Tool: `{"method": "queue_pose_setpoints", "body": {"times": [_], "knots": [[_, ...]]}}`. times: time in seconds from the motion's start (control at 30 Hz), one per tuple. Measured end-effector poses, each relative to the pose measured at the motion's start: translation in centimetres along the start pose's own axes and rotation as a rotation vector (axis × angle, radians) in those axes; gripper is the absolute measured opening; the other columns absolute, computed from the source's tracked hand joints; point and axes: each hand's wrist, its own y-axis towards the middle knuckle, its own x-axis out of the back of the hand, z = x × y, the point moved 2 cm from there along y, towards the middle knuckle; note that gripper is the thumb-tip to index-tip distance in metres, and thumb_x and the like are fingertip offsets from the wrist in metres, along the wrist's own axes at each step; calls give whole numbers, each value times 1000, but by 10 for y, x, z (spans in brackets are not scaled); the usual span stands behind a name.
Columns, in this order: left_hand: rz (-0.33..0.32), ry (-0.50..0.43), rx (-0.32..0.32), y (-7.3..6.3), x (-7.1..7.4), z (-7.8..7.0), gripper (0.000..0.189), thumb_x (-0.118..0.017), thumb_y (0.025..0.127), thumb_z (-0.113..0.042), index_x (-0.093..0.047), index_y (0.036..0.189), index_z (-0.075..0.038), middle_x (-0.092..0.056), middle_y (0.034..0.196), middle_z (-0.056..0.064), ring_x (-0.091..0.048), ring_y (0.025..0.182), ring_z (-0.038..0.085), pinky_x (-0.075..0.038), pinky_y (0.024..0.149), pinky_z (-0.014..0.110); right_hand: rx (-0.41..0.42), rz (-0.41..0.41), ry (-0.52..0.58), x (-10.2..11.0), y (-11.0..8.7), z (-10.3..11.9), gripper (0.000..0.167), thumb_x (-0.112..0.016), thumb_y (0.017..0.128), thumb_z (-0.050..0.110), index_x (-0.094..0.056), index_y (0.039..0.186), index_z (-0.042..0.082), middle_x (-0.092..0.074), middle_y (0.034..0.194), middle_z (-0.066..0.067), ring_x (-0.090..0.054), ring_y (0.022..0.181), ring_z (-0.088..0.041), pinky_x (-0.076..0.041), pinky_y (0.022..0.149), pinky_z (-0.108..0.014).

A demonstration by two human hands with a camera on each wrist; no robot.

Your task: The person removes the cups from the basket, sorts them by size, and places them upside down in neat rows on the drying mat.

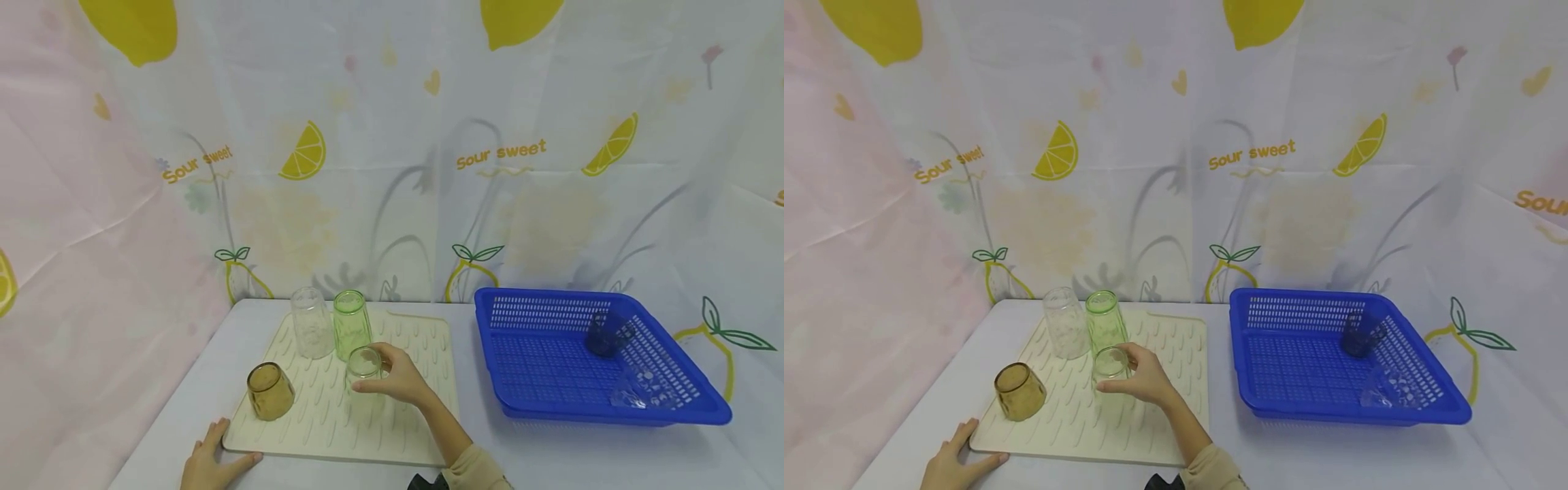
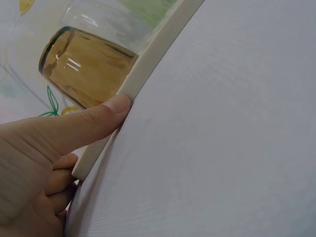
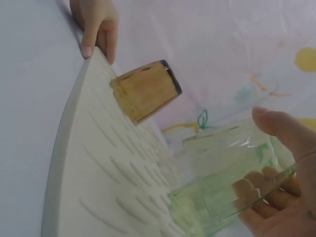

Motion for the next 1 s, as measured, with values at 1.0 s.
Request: {"method": "queue_pose_setpoints", "body": {"times": [1.0], "knots": [[-47,6,-9,-3,0,-4,99,-77,73,-41,-28,136,17,-19,141,37,-17,129,59,-17,103,71,-55,4,-103,-45,21,-11,59,-83,68,20,-58,119,3,-63,110,-3,-59,105,-16,-47,97,-31]]}}
